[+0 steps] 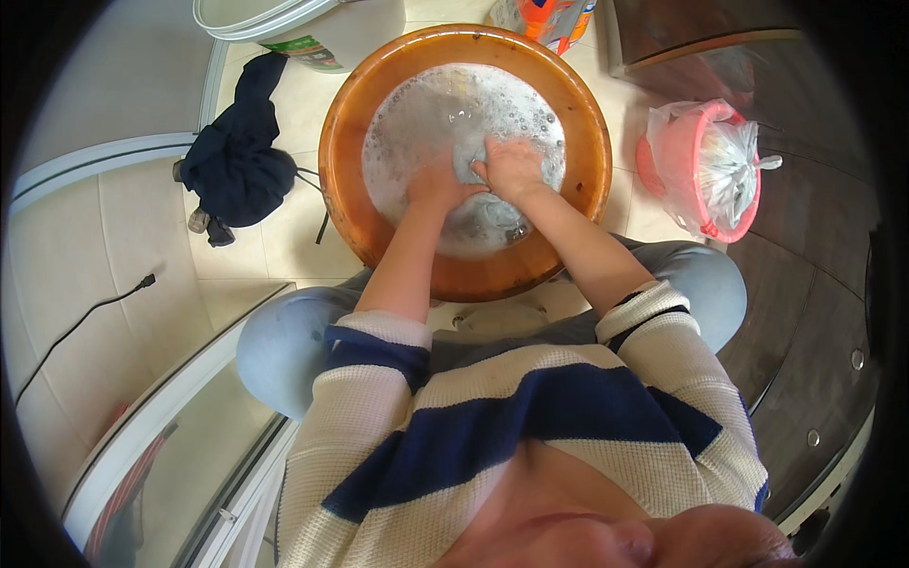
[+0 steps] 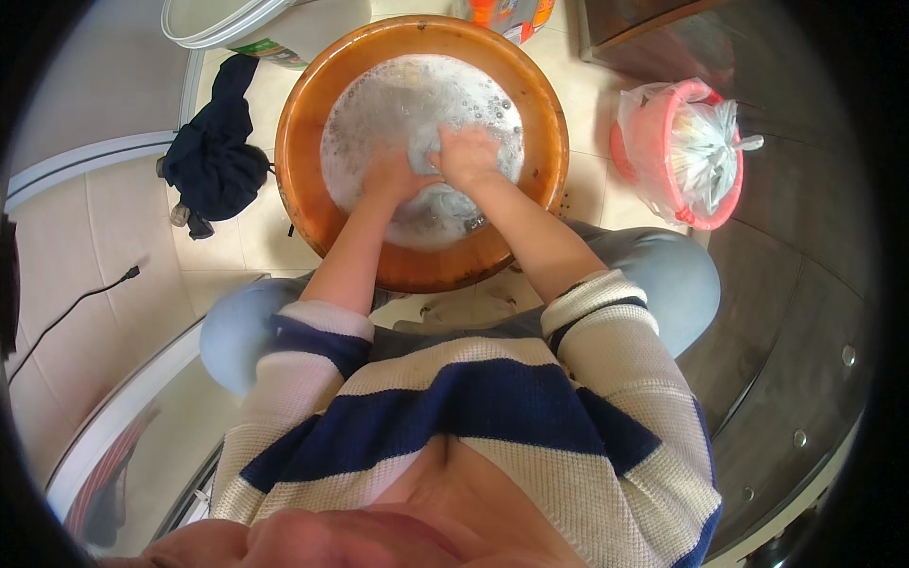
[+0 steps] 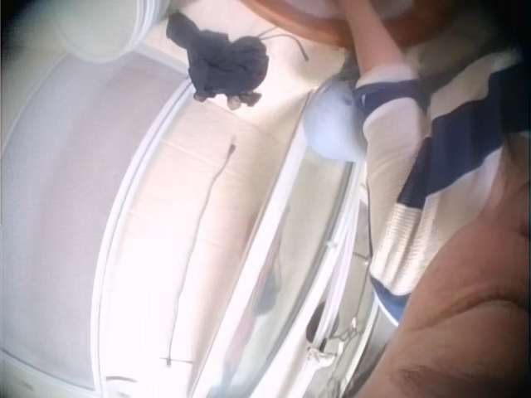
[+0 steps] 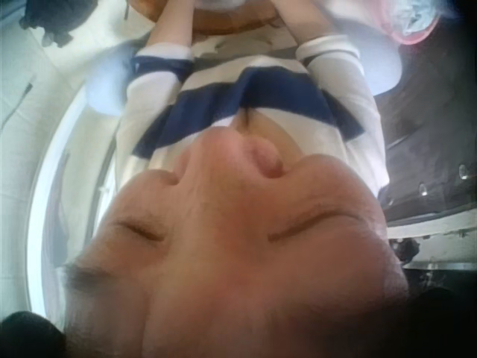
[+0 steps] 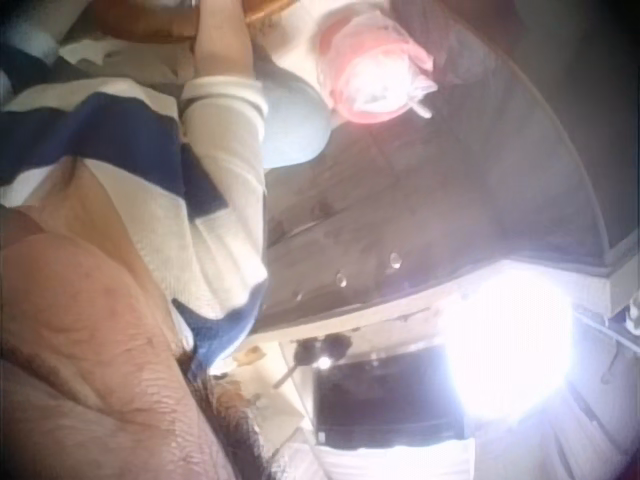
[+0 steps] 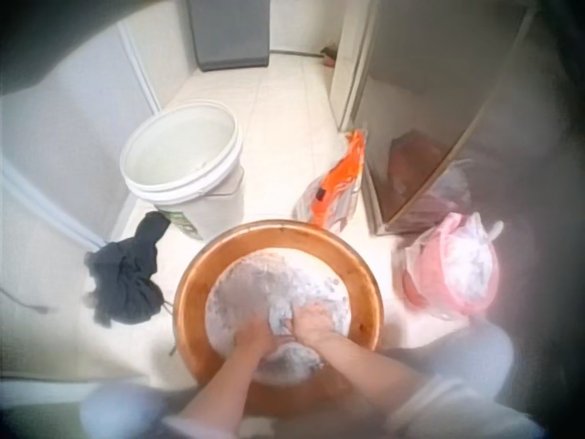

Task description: The person hand washes clothes in a basin of soapy water, repeatedly agitating and wringing the fabric. They add detergent from a bag and continue scrubbing the items by hand.

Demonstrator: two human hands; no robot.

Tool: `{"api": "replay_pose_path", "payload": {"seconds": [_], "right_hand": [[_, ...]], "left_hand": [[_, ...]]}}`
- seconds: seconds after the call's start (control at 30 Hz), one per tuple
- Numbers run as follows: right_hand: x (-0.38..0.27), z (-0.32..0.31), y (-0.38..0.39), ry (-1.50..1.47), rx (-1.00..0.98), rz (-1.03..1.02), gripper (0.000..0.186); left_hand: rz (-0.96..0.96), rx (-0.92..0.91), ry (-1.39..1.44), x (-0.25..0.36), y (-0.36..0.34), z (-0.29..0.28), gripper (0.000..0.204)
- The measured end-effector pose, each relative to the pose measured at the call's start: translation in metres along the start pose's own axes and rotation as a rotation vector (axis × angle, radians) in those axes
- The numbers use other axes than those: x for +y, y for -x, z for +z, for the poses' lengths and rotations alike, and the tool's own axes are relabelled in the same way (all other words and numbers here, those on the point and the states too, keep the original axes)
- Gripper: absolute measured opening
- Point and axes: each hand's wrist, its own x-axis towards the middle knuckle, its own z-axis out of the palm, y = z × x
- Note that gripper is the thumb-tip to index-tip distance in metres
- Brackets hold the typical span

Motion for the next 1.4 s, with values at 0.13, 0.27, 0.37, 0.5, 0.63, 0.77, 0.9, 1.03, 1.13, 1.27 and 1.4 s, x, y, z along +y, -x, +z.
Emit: {"api": "replay_pose_path", "payload": {"seconds": [0.13, 0.27, 0.37, 0.5, 0.63, 0.77, 0.9, 1.03, 1.13, 1.27, 1.4], "right_hand": [[0.004, 0.0, -0.028, 0.062, -0.161, -0.019, 0.036], [0.012, -0.005, -0.048, 0.189, -0.245, -0.067, 0.029], [0.014, -0.003, -0.05, 0.124, -0.161, -0.059, 0.027], [0.013, -0.008, -0.035, 0.15, -0.12, -0.073, 0.032], [0.015, -0.005, 0.017, -0.062, 0.192, -0.096, 0.045], [0.022, 0.004, 0.043, -0.078, 0.207, -0.095, 0.049], [0.031, 0.008, 0.071, -0.105, 0.283, -0.154, 0.044], [0.034, 0.019, 0.096, -0.176, 0.412, -0.226, 0.034], [0.039, 0.015, 0.104, -0.365, 0.451, -0.266, 0.031], [0.042, -0.018, 0.12, -0.584, 0.647, -0.266, 0.029], [0.028, -0.079, 0.135, -0.64, 0.898, -0.42, 0.024]], "left_hand": [[-0.102, -0.138, 0.026, -0.002, -0.023, 0.003, 0.092], [-0.142, -0.351, -0.064, -0.015, -0.052, 0.014, 0.077], [-0.044, -0.271, -0.289, -0.021, -0.057, 0.012, 0.079], [0.1, 0.067, -0.143, -0.023, -0.03, 0.005, 0.079], [0.08, 0.108, -0.097, -0.007, 0.02, -0.009, 0.079], [0.149, 0.191, -0.069, -0.014, 0.042, 0.001, 0.068], [0.194, 0.204, -0.035, -0.014, 0.067, 0.008, 0.052], [0.174, 0.185, -0.029, -0.007, 0.096, 0.009, 0.047], [0.134, 0.201, 0.06, -0.007, 0.107, 0.0, 0.043], [0.161, 0.215, 0.253, 0.016, 0.134, -0.055, 0.044], [0.269, 0.451, 0.336, 0.02, 0.14, -0.085, 0.044]]}}
